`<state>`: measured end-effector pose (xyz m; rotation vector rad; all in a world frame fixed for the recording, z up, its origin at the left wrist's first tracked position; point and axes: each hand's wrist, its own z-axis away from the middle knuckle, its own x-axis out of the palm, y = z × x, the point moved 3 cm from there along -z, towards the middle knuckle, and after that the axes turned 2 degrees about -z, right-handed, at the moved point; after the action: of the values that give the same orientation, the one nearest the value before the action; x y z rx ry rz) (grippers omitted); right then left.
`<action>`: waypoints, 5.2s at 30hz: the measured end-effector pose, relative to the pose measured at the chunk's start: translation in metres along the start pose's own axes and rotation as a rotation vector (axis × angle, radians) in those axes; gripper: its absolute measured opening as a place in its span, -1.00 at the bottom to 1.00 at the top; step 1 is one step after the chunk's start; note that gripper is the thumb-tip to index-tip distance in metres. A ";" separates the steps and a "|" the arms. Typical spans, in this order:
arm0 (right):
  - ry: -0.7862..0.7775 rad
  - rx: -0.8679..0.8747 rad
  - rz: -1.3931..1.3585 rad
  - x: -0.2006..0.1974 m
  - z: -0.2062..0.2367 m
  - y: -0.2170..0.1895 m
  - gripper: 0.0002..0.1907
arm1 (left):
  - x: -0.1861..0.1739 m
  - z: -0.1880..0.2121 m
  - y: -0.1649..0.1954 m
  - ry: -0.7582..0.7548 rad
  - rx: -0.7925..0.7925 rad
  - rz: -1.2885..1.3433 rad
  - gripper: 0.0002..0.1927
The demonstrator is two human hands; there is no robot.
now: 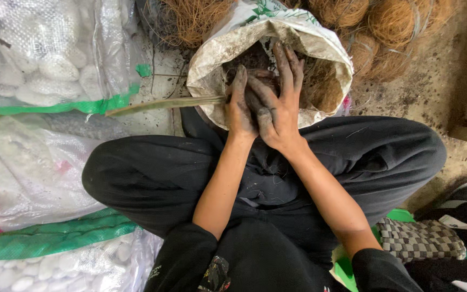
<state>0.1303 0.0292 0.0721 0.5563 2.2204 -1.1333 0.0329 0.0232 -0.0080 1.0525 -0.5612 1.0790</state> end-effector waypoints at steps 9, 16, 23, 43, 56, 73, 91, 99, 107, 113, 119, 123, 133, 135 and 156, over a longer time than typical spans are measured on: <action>0.009 0.470 -0.878 -0.002 0.011 0.027 -0.12 | 0.043 0.021 0.003 -0.321 0.606 -0.962 -0.84; -0.009 0.570 -1.625 -0.005 0.000 0.034 -0.14 | 0.057 0.030 0.011 -0.436 0.689 -1.043 -0.79; -0.127 0.767 -1.184 -0.001 0.023 0.060 -0.44 | 0.046 0.020 0.009 -0.149 0.974 -1.255 -0.36; 0.121 0.413 -0.799 0.005 0.011 0.025 -0.28 | 0.024 0.009 -0.002 -0.485 0.365 -0.496 -0.66; -0.127 0.444 -0.952 -0.006 0.016 0.041 -0.49 | 0.045 0.023 0.027 -0.137 0.981 -1.327 -0.11; 0.128 0.334 -0.654 -0.015 -0.005 0.010 -0.34 | 0.016 0.012 -0.007 -0.459 0.334 -0.381 -0.72; -0.025 0.331 -0.622 -0.023 0.008 0.029 -0.66 | 0.030 0.017 0.005 -0.167 0.804 -0.959 -0.44; 0.158 0.212 -0.415 -0.013 0.000 0.014 -0.10 | 0.017 0.011 -0.021 -0.205 0.246 -0.324 -0.80; -0.048 0.524 -1.308 -0.014 -0.006 0.026 -0.06 | 0.037 0.021 -0.002 -0.359 0.628 -0.872 -0.65; -0.111 0.474 -0.943 -0.010 0.014 0.039 -0.71 | 0.042 0.019 0.017 -0.116 0.951 -1.152 -0.39; 0.030 0.188 -0.589 -0.016 0.011 0.032 -0.70 | 0.030 0.018 0.008 -0.193 0.697 -0.911 -0.40; 0.116 0.156 -0.464 -0.017 0.008 0.018 -0.52 | 0.017 0.014 -0.022 -0.054 -0.095 -0.135 -0.37; 0.205 0.278 -0.519 -0.008 0.003 0.022 -0.38 | 0.020 0.009 -0.026 -0.248 0.092 -0.169 -0.61; 0.152 0.463 -0.862 -0.005 0.006 0.028 -0.24 | 0.022 0.009 -0.023 -0.277 0.132 -0.208 -0.69; 0.027 0.280 -0.746 -0.018 0.018 0.038 -0.42 | 0.038 0.021 0.013 -0.113 0.975 -1.188 -0.07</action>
<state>0.1715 0.0338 0.0529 -0.1952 2.3671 -1.8239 0.0386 0.0218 0.0365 1.9127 0.5954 0.1448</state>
